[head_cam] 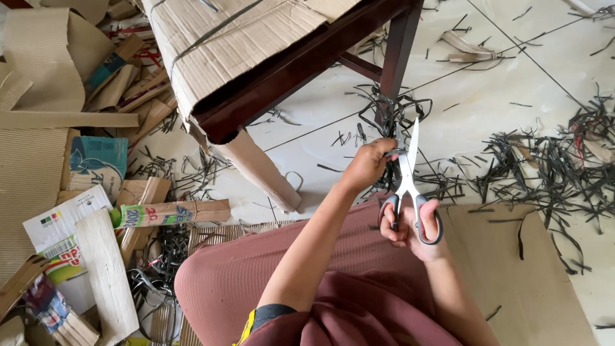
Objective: Wrapping chair legs with protective cardboard and securing them with plastic ties.
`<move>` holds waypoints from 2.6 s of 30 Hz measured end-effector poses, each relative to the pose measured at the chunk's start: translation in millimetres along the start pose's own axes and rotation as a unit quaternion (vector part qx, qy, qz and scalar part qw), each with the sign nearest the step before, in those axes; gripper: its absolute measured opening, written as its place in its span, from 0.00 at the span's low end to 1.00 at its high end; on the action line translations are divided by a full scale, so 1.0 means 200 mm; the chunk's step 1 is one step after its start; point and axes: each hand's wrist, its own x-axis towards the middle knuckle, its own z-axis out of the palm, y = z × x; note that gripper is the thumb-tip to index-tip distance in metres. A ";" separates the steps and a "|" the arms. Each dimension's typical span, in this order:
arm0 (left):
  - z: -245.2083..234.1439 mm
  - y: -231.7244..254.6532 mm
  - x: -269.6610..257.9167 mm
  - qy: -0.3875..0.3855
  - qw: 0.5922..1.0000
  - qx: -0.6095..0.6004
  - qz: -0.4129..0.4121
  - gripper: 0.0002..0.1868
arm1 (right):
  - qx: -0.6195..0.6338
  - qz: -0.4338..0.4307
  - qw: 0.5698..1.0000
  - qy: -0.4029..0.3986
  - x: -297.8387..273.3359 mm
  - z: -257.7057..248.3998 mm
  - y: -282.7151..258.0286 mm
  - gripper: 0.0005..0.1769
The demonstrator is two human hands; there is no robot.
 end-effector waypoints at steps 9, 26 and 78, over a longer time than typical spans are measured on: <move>0.03 -0.05 0.01 -0.002 0.999 0.036 0.003 0.16 | -0.134 -0.066 0.986 0.070 -0.02 0.02 -0.06 0.52; 0.03 -0.09 0.06 -0.004 0.999 0.033 -0.001 0.18 | -0.133 -0.099 0.979 0.121 -0.04 -0.01 0.02 0.44; -0.18 0.36 0.29 0.027 0.977 -0.118 -0.174 0.13 | -0.107 0.054 0.940 0.319 0.15 -0.43 -0.18 0.54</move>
